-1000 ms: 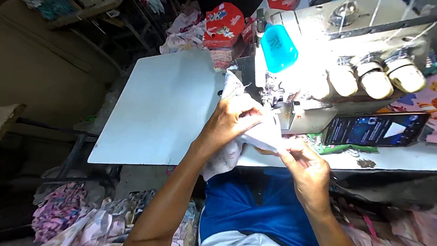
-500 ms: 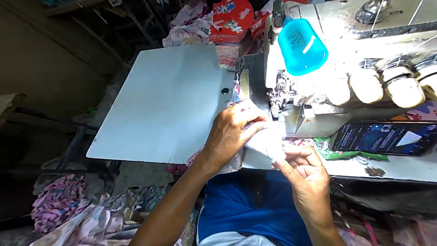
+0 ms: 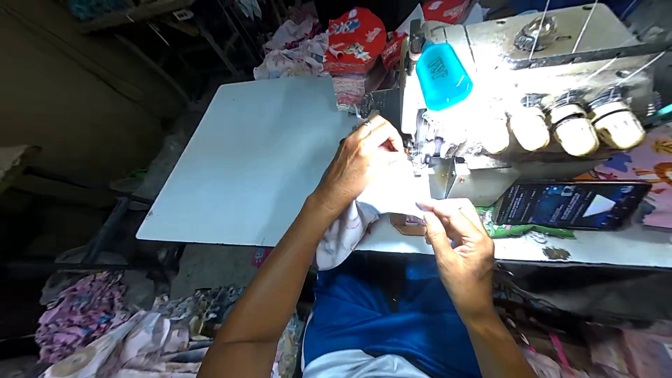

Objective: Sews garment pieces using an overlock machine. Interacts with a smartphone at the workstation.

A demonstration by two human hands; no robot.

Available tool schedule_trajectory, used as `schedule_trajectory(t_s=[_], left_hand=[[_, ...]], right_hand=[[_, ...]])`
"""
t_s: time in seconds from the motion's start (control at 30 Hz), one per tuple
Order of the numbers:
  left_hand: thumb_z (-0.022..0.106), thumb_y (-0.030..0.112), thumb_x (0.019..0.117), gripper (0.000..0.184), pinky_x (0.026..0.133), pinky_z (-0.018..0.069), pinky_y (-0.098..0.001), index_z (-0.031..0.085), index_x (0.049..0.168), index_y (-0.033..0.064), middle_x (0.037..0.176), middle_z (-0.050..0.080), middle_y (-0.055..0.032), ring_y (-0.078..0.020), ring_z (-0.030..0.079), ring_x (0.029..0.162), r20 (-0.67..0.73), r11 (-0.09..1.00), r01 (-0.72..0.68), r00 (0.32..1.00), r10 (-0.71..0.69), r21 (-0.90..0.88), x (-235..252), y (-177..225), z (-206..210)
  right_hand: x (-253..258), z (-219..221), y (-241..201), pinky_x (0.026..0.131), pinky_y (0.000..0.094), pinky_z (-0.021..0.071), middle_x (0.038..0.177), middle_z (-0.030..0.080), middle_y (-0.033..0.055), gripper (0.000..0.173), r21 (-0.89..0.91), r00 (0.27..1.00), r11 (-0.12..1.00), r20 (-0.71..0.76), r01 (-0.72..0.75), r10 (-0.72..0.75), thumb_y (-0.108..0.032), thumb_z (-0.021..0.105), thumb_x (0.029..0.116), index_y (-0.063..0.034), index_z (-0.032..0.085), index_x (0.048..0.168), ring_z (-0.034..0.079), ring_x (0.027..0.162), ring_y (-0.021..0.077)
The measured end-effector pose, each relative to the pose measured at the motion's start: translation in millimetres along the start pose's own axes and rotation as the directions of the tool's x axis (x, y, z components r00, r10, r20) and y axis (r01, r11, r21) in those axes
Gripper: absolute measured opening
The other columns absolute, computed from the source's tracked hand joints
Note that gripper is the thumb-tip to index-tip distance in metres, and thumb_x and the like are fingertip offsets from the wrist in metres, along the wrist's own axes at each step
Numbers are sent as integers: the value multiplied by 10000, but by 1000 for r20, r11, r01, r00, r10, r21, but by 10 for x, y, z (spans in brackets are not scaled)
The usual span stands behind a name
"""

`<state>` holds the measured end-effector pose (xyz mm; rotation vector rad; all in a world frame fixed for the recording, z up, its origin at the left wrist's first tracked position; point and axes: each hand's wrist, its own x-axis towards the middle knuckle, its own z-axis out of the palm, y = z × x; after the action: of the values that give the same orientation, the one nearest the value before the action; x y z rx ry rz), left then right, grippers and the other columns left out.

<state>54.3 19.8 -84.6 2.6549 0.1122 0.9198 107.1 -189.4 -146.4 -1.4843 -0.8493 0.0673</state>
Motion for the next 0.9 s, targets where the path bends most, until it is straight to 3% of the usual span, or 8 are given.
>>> schedule_trajectory(t_s=[0.07, 0.17, 0.27, 0.4, 0.53, 0.63, 0.77, 0.9], left_hand=[[708, 143, 948, 112, 972, 462, -347, 753, 986, 47, 1044, 702, -125, -257, 630, 1065, -49, 996, -16, 999, 21, 87, -33, 38, -42], [695, 141, 952, 116, 910, 494, -299, 778, 978, 64, 1030, 713, -87, -173, 647, 1028, -14, 1000, 27, 1000, -27, -5, -289, 407, -108], [715, 162, 944, 105, 904, 500, -292, 798, 957, 98, 1028, 736, -31, -127, 656, 1019, 59, 992, 85, 995, -80, -94, -448, 439, -87], [723, 134, 931, 112, 1121, 435, -355, 803, 983, 76, 1107, 751, -70, -205, 637, 1214, 63, 989, 31, 998, -22, -147, -285, 157, -56], [698, 96, 917, 158, 1053, 442, -351, 802, 1034, 66, 1120, 735, -102, -222, 636, 1161, 45, 994, 46, 998, -41, -101, -76, -60, -28], [710, 157, 926, 203, 1028, 444, -387, 788, 1086, 58, 1177, 703, -135, -254, 621, 1156, 29, 988, 143, 989, -142, -64, -10, -170, -6], [685, 168, 945, 228, 1087, 414, -412, 774, 1146, 108, 1335, 637, -113, -259, 540, 1297, -26, 921, 374, 925, -378, -109, -62, -172, 6], [669, 116, 944, 242, 951, 507, -364, 723, 1172, 51, 1282, 626, -151, -227, 620, 1126, -104, 816, 551, 814, -571, -174, -216, 3, -37]], right_hand=[[15, 10, -26, 752, 158, 557, 1013, 639, 53, 209, -110, 999, 993, 19, 37, -35, -86, 614, 978, -42, 765, 1115, 631, 860, 33], [-9, -14, -40, 799, 158, 537, 1052, 629, 75, 227, -213, 995, 973, 36, 94, -88, -63, 611, 970, -62, 773, 1129, 623, 917, 50], [-35, -37, -14, 717, 199, 518, 1044, 633, 103, 288, -329, 987, 931, 48, 161, -154, -48, 600, 967, -118, 776, 1184, 619, 862, 100], [16, -35, -42, 550, 322, 459, 1014, 633, 140, 341, -528, 978, 823, 105, 209, -181, -88, 556, 1006, -160, 733, 1288, 615, 726, 204], [36, -42, -55, 530, 359, 461, 934, 648, 121, 347, -572, 979, 794, 140, 205, -151, -126, 538, 1024, -160, 708, 1325, 626, 686, 232], [-49, -46, -7, 532, 359, 471, 874, 663, 120, 346, -567, 974, 794, 174, 220, -146, -190, 531, 1048, -105, 685, 1346, 628, 654, 228], [-156, -42, 33, 635, 330, 549, 930, 718, 125, 378, -489, 963, 838, 229, 240, -142, -211, 542, 1053, -24, 646, 1365, 684, 740, 208], [-207, 34, 35, 864, 298, 574, 1062, 742, 104, 402, -376, 952, 898, 277, 230, -128, -210, 557, 1050, -10, 611, 1395, 712, 970, 184]])
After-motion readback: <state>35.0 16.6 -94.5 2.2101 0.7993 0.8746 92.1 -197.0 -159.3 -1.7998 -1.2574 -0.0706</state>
